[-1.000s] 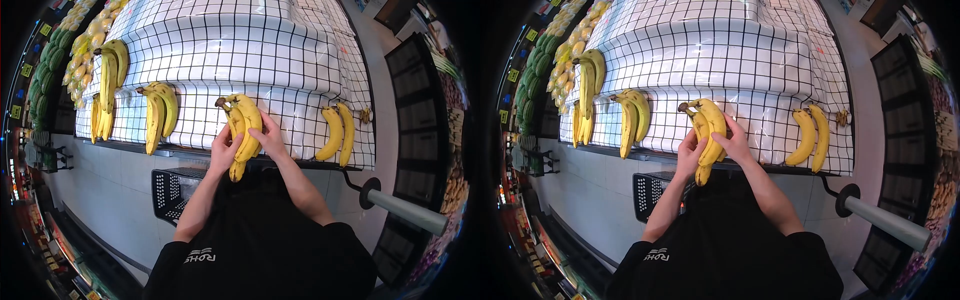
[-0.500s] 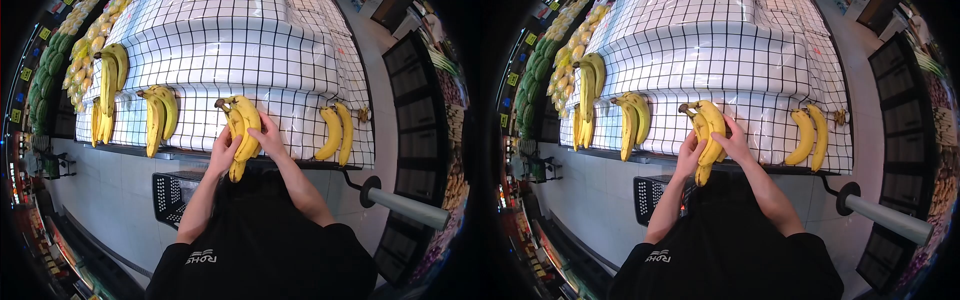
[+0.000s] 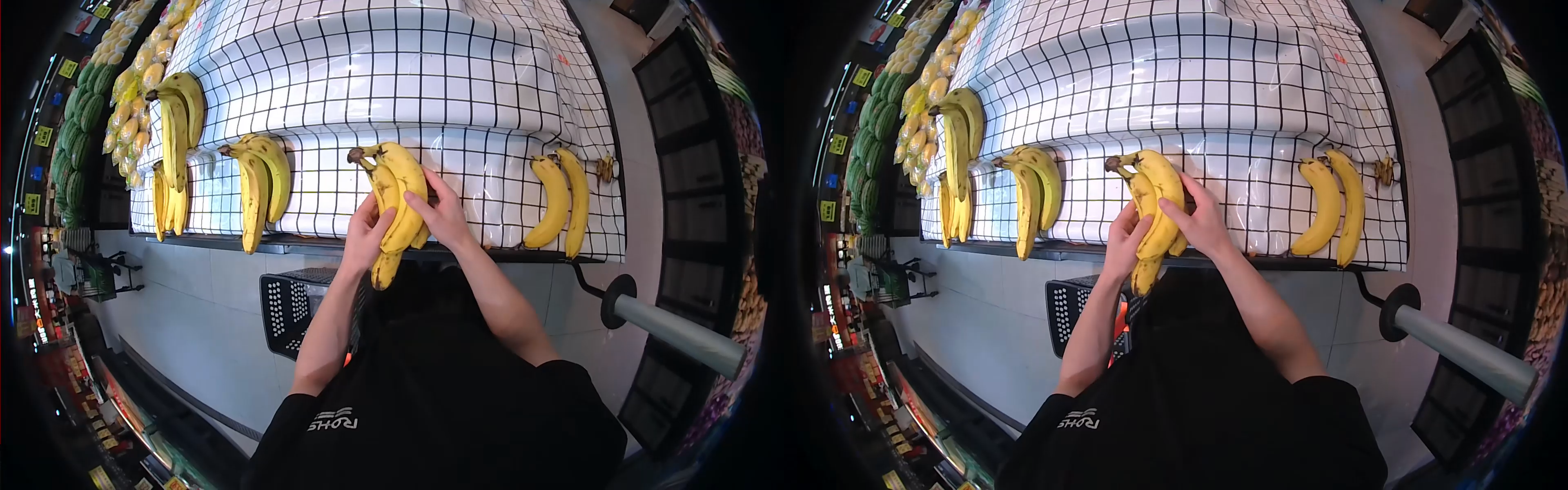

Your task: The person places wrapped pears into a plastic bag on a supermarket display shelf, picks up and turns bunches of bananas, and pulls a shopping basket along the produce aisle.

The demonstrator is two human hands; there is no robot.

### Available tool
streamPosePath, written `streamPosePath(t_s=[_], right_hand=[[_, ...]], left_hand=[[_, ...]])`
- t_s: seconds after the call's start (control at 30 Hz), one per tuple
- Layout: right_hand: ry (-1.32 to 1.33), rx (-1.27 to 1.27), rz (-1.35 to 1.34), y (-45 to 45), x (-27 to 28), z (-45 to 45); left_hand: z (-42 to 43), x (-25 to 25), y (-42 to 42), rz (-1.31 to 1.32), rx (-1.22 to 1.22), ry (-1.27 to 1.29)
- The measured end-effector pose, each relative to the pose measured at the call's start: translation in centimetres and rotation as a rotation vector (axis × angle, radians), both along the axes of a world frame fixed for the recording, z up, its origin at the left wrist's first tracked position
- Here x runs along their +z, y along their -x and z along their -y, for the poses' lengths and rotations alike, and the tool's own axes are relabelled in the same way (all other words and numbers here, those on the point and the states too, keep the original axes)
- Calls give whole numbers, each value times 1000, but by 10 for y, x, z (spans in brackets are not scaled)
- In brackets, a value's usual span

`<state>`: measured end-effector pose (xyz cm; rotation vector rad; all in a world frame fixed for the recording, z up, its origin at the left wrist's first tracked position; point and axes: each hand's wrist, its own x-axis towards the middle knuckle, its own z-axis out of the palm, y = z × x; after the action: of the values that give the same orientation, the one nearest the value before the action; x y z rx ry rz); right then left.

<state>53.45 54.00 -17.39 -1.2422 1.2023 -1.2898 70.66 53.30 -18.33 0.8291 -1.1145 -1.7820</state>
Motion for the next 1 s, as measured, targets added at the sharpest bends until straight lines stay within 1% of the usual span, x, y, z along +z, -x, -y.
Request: streamPosePath(t_s=[0.27, 0.37, 0.43, 0.53, 0.67, 0.77, 0.9, 1.0], right_hand=[[-5, -7, 7, 0, -5, 0], [3, -9, -28, -1, -7, 0], [-13, -57, 70, -4, -2, 0], [31, -73, 38, -5, -6, 1], [18, -76, 58, -5, -6, 0], [45, -75, 13, -5, 0, 0], [68, -45, 2, -5, 4, -1], [70, -34, 19, -5, 4, -1]], left_hand=[[1, 1, 2, 39, 21, 10], [1, 0, 1, 30, 5, 4], [1, 4, -1, 35, 1, -2], [2, 1, -4, 43, -2, -25], [6, -7, -8, 68, 2, -62], [6, -8, -9, 93, -6, -45], [3, 3, -7, 84, -28, -41], [1, 6, -4, 3, -3, -42]])
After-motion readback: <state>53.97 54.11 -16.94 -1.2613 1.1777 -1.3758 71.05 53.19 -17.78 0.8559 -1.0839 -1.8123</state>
